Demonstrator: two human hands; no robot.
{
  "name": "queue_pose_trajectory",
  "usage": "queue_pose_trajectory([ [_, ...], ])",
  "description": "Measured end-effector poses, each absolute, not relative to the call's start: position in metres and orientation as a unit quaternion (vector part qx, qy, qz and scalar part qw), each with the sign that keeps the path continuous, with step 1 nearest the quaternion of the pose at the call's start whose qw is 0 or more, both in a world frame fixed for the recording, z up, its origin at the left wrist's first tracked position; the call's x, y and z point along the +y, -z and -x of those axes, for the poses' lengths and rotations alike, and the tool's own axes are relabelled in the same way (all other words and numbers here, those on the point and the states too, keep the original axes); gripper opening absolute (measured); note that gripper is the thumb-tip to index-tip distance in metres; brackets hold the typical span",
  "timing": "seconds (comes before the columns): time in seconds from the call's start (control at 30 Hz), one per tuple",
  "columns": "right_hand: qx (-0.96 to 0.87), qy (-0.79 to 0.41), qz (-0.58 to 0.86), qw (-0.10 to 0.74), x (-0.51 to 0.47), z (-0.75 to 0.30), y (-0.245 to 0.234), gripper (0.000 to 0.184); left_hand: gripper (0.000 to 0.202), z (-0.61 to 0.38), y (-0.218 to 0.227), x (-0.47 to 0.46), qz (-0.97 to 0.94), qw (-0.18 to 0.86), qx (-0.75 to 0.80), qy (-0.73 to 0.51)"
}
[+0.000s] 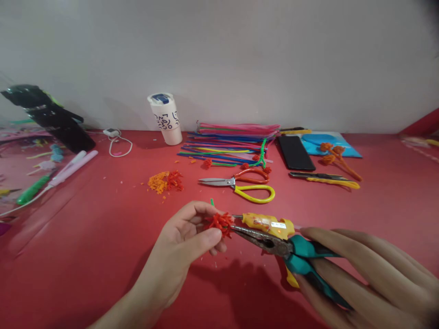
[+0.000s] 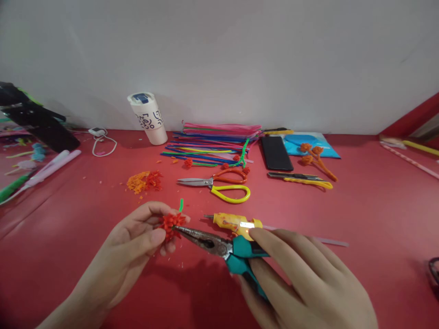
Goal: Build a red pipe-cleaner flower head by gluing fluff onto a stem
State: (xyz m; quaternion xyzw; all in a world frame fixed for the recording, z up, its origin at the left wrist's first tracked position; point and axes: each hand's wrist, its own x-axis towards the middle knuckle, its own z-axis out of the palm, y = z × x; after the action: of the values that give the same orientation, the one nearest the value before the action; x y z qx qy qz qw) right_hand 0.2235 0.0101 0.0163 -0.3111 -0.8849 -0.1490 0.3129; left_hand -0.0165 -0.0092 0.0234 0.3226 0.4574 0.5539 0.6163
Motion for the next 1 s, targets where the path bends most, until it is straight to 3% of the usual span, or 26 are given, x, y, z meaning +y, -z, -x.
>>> queue_pose_trajectory([
  [0.23,-0.884,0.111,0.32,0.323,0.0089,-0.2239,-0.0131,0.006,0.017,0.0173,-0.0206,-0.009,-0.31,0.63,0.45,-0.552],
  [1.0,-0.89,0.171,0.285,0.31,0.0092,-0.2207,-0.015,0.017,0.015,0.0145,-0.025,-0.0083,-0.288,0.665,0.424,-0.543],
])
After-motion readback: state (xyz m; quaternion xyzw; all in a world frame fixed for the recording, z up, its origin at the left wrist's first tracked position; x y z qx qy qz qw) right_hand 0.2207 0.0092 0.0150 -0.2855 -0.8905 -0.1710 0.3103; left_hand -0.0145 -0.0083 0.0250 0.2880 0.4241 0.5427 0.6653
